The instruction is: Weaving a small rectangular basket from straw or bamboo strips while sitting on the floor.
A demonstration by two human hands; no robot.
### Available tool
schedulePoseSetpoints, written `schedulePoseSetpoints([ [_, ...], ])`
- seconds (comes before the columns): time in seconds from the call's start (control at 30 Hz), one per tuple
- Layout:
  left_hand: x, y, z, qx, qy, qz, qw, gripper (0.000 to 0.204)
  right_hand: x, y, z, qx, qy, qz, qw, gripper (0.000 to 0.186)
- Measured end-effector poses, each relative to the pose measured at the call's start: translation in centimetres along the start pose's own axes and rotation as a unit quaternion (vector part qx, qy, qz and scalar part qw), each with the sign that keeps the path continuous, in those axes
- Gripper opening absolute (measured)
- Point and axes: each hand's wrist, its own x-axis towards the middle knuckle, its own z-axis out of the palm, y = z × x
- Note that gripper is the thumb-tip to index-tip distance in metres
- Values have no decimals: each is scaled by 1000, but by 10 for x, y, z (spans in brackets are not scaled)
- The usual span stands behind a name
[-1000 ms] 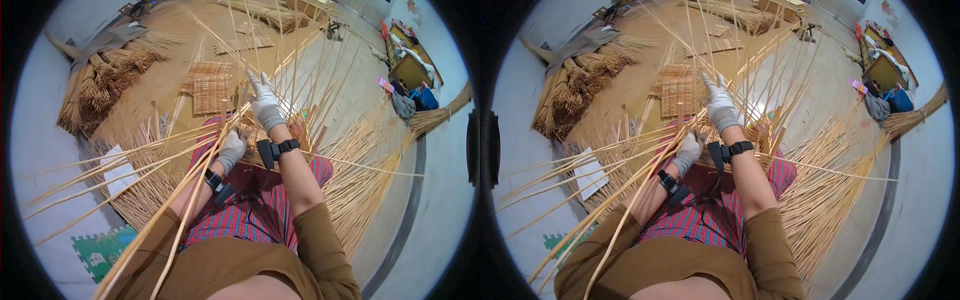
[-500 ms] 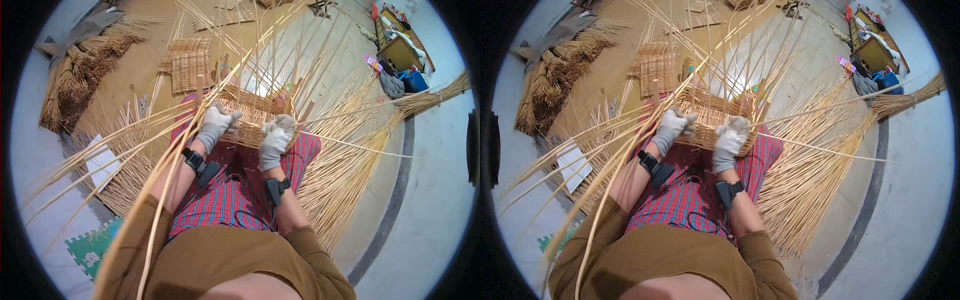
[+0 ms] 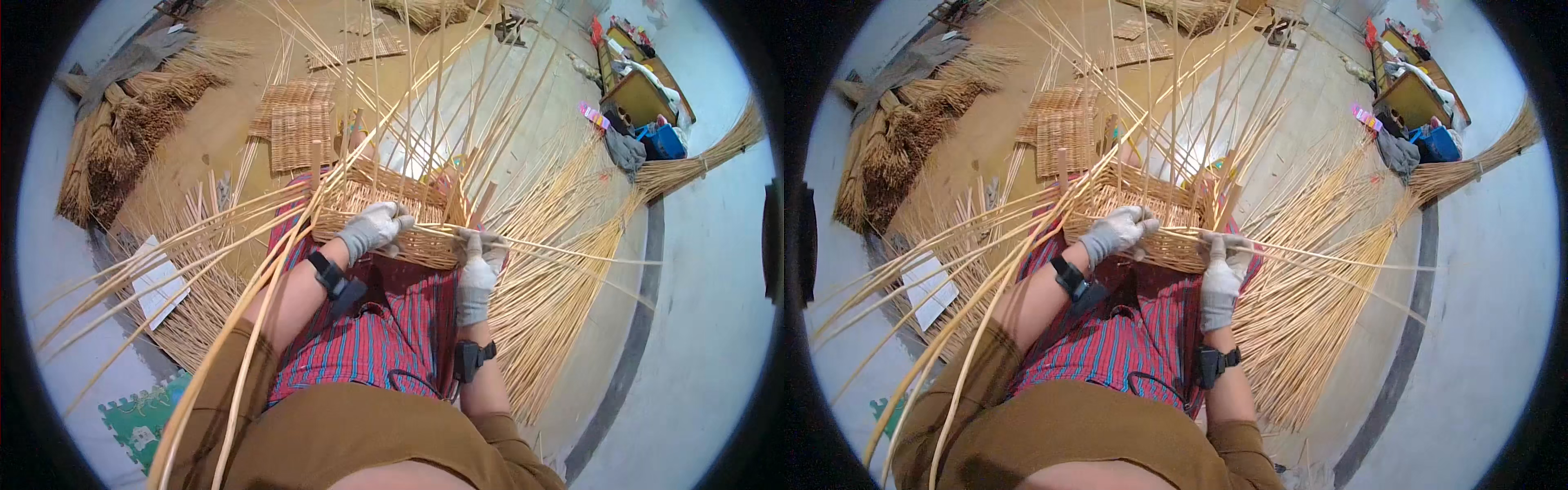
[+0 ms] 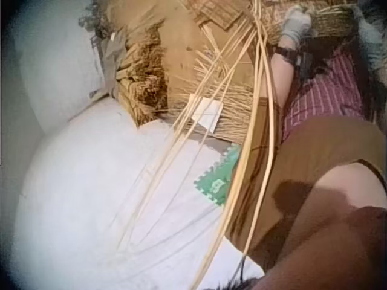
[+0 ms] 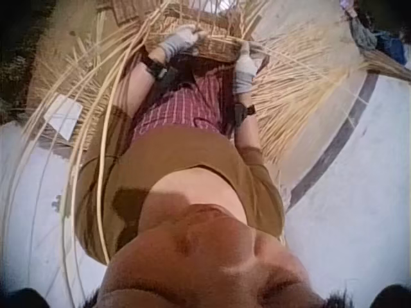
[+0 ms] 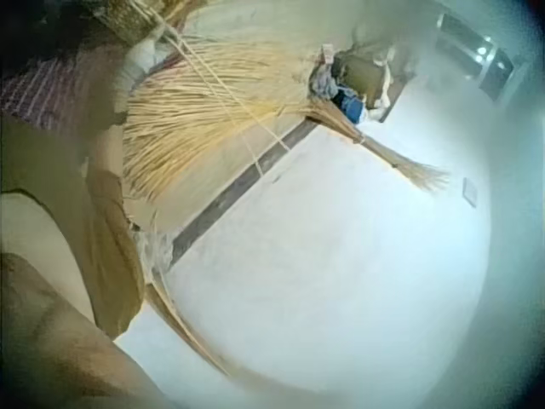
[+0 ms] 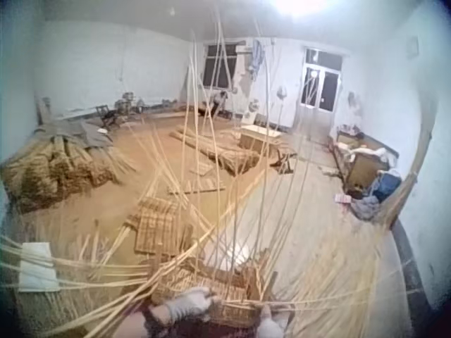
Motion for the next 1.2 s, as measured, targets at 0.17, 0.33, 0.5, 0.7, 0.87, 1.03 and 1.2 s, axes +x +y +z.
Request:
schedulePoseSetpoints([
  [0.17,3,-8,18,55,119,40,991,32,65,-32,99,-349,-268,-374,816,64],
  [0.33,10,-20,6,165,101,124,973,39,121,14,136,-316,-268,-302,859,89],
  [0.5,13,-17,9,112,101,64,987,37,132,12,127,-166,-178,-253,936,70],
  [0.7,12,-5,23,113,144,-33,982,36,135,-7,117,-52,-203,-28,977,40],
  [0.87,18,-3,20,183,162,9,970,43,143,14,121,-63,-128,-61,988,18],
  [1.03,22,-4,19,139,138,-18,980,45,123,-11,119,-103,-90,-89,987,15],
  [1.2,16,1,16,83,109,-11,991,36,54,-31,41,-276,5,-212,937,15],
])
